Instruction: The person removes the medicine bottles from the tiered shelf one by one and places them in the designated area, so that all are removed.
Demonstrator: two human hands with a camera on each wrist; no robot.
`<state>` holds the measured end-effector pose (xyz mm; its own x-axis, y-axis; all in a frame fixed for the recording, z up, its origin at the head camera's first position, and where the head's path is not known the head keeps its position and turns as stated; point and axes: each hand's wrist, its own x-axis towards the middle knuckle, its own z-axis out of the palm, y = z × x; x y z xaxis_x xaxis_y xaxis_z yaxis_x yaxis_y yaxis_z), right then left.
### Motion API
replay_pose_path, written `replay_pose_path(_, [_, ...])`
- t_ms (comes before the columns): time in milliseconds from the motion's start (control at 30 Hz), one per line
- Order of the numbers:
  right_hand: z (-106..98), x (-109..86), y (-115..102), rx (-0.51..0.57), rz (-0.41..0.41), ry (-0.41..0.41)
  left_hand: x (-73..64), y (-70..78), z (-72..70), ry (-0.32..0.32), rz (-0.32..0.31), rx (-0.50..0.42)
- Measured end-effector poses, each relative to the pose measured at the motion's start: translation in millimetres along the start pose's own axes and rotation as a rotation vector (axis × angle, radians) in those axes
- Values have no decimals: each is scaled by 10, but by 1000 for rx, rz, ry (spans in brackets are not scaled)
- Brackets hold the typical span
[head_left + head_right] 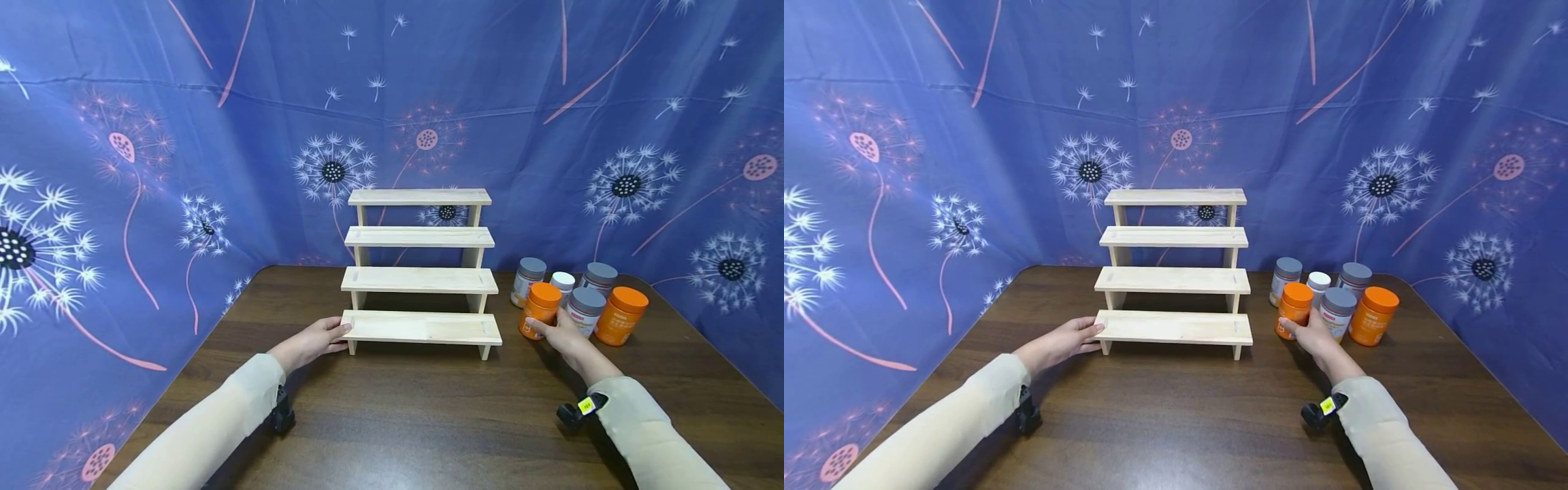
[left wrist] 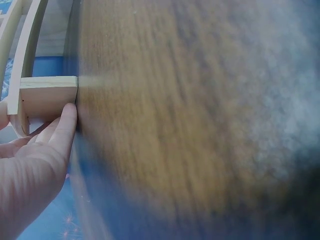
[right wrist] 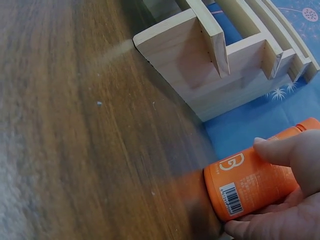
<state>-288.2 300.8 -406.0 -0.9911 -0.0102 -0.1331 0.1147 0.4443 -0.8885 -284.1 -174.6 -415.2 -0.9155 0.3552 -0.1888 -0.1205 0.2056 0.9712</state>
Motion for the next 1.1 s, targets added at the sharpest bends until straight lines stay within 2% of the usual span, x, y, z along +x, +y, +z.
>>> replay_pose_path(300, [-5,-13,31,7,4,12,22,-18,-28,-3,-2,12])
replay_pose_path(500, [-35,-58,-25,-6,14,11,18,-14,-35,7,4,67])
replay_pose_path(633, [-71,-93,-97,-23,-4,13,19,-3,-37,36,10,98])
replay_pose_path(867, [-126,-90,-224,-40,-35,43,-3,26,-38,121,21,133])
replay_pose_path(1100, [-147,-118,-372,-50,-36,65,-62,92,-79,143,64,177])
